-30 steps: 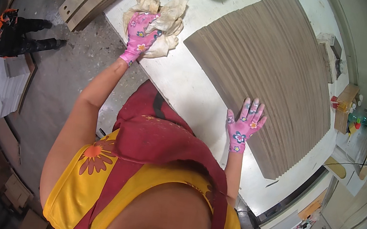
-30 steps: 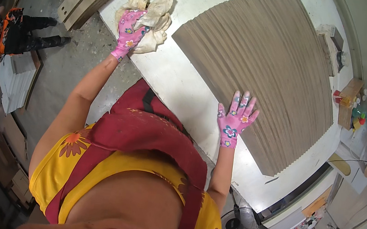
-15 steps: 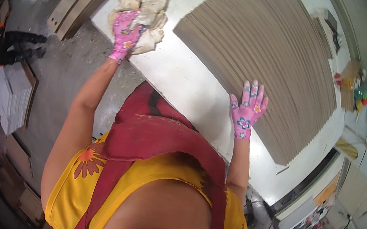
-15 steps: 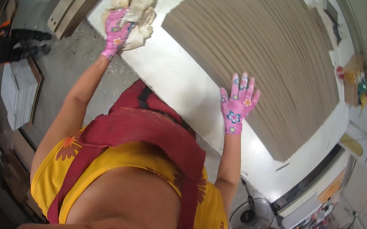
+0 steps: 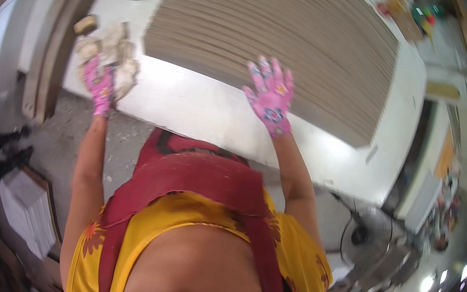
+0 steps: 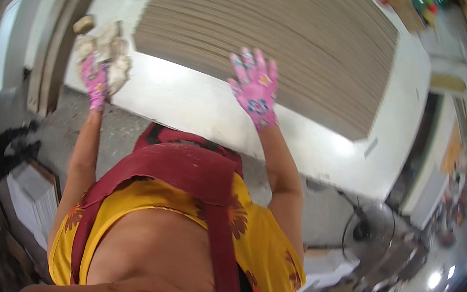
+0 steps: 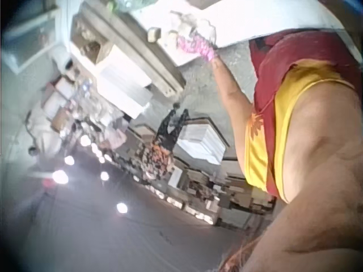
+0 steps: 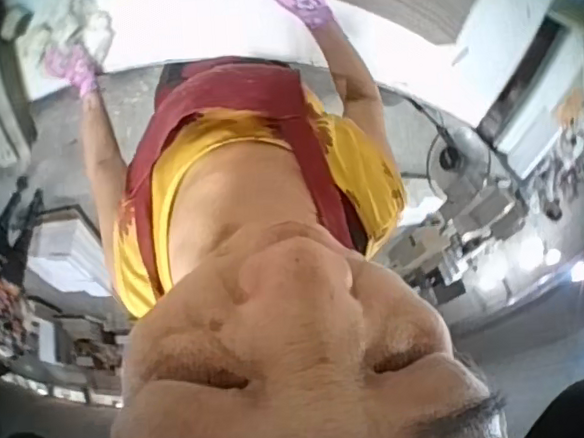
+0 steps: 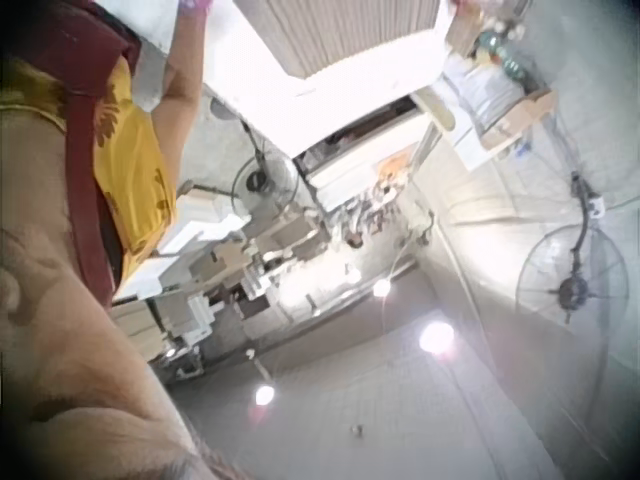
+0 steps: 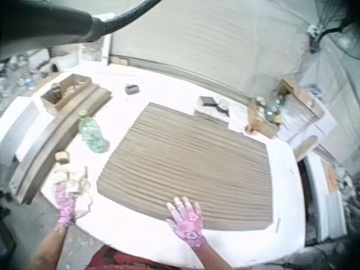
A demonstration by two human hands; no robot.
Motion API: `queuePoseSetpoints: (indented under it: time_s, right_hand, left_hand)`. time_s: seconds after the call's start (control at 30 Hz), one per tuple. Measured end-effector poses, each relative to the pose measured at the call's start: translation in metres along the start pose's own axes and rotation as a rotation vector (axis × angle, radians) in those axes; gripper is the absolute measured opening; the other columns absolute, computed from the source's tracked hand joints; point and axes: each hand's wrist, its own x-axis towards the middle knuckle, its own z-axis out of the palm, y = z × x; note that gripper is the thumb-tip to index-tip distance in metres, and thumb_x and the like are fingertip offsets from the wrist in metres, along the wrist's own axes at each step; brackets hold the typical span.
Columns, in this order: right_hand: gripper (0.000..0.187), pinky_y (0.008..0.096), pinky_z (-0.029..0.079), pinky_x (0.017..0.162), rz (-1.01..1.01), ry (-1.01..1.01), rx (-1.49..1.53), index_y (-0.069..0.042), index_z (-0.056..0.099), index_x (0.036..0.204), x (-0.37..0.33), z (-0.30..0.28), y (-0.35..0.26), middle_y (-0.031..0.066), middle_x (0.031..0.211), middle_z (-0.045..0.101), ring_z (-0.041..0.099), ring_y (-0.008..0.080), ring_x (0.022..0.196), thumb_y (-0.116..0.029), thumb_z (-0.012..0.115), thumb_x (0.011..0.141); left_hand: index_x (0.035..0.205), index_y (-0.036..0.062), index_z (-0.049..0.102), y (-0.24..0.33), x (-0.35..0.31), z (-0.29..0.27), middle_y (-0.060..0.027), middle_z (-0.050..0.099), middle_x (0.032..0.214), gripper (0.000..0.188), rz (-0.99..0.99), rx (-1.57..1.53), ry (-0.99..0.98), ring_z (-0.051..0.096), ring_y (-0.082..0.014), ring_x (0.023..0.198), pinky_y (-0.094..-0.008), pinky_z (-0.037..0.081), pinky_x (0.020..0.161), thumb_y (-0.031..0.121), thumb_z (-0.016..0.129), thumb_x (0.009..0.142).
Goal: The person applies putty to a wood panel, wipes it with a cloth, and then rubs a small block over the surface of another ridged wood panel.
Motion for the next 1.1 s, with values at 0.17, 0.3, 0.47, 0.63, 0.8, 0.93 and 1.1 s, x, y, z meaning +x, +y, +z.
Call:
queuePoseSetpoints:
  time_s: [0.17, 0.3, 0.47, 0.63, 0.8, 0.93, 1.1]
  right_hand:
    - [0.060, 0.0504, 0.023, 0.110, 0.022, -0.024, 0.052, -0.024, 0.049, 0.136, 0.005, -0.008, -0.008, 0.0040, 0.143, 0.044, 0.035, 0.0261, 0.135, -0.041, 0.065, 0.080]
    - [0.060, 0.0518, 0.024, 0.110, 0.001, -0.008, 0.061, -0.022, 0.051, 0.134, 0.004, -0.006, -0.011, 0.0056, 0.143, 0.044, 0.035, 0.0281, 0.135, -0.039, 0.067, 0.079]
    - [0.062, 0.0503, 0.023, 0.110, -0.008, -0.012, 0.067, -0.018, 0.050, 0.135, 0.009, -0.014, -0.016, 0.0075, 0.144, 0.042, 0.033, 0.0297, 0.136, -0.037, 0.066, 0.078]
    - [0.062, 0.0501, 0.022, 0.111, -0.007, 0.015, 0.083, -0.016, 0.051, 0.135, 0.006, -0.014, -0.015, 0.0082, 0.145, 0.041, 0.032, 0.0298, 0.137, -0.036, 0.066, 0.079]
    - [0.064, 0.0505, 0.023, 0.111, 0.046, 0.087, 0.233, -0.008, 0.046, 0.136, 0.007, -0.011, -0.021, 0.0148, 0.143, 0.042, 0.034, 0.0320, 0.136, -0.036, 0.065, 0.083]
    - [0.059, 0.0475, 0.029, 0.107, 0.028, 0.233, 0.292, -0.004, 0.047, 0.135, 0.013, -0.020, -0.035, 0.0141, 0.140, 0.046, 0.040, 0.0334, 0.131, -0.030, 0.064, 0.085]
    - [0.052, 0.0433, 0.031, 0.105, -0.057, 0.097, 0.492, -0.003, 0.052, 0.131, 0.048, -0.033, -0.096, 0.0142, 0.134, 0.052, 0.044, 0.0328, 0.129, -0.026, 0.062, 0.085]
  left_hand:
    - [0.127, 0.0075, 0.056, 0.023, 0.008, -0.004, -0.0105, 0.059, 0.122, 0.055, -0.013, 0.251, -0.103, 0.049, -0.0288, 0.118, -0.0417, 0.033, 0.106, 0.017, 0.071, 0.075]
    - [0.123, 0.0064, 0.060, 0.042, 0.012, -0.016, -0.0137, 0.059, 0.121, 0.053, -0.087, 0.196, -0.113, 0.055, -0.0294, 0.110, -0.0371, 0.039, 0.101, 0.018, 0.075, 0.073]
    - [0.129, 0.0100, 0.056, 0.060, 0.001, -0.024, -0.0146, 0.060, 0.120, 0.060, -0.161, 0.130, -0.116, 0.053, -0.0309, 0.113, -0.0404, 0.036, 0.103, 0.027, 0.075, 0.075]
    - [0.136, 0.0124, 0.048, 0.072, -0.014, -0.028, -0.0150, 0.055, 0.129, 0.068, -0.176, 0.201, -0.170, 0.048, -0.0328, 0.122, -0.0431, 0.030, 0.108, 0.041, 0.069, 0.078]
    - [0.139, 0.0119, 0.045, 0.079, -0.009, -0.050, -0.0139, 0.049, 0.136, 0.065, -0.156, 0.095, -0.081, 0.042, -0.0309, 0.130, -0.0414, 0.026, 0.112, 0.037, 0.067, 0.083]
    - [0.135, 0.0095, 0.049, 0.082, -0.002, -0.054, -0.0127, 0.051, 0.135, 0.057, -0.187, -0.091, 0.053, 0.042, -0.0299, 0.129, -0.0399, 0.027, 0.111, 0.029, 0.066, 0.085]
    - [0.130, 0.0076, 0.054, 0.078, 0.007, -0.069, -0.0117, 0.053, 0.132, 0.049, -0.234, -0.204, 0.124, 0.042, -0.0290, 0.129, -0.0386, 0.030, 0.111, 0.014, 0.066, 0.084]
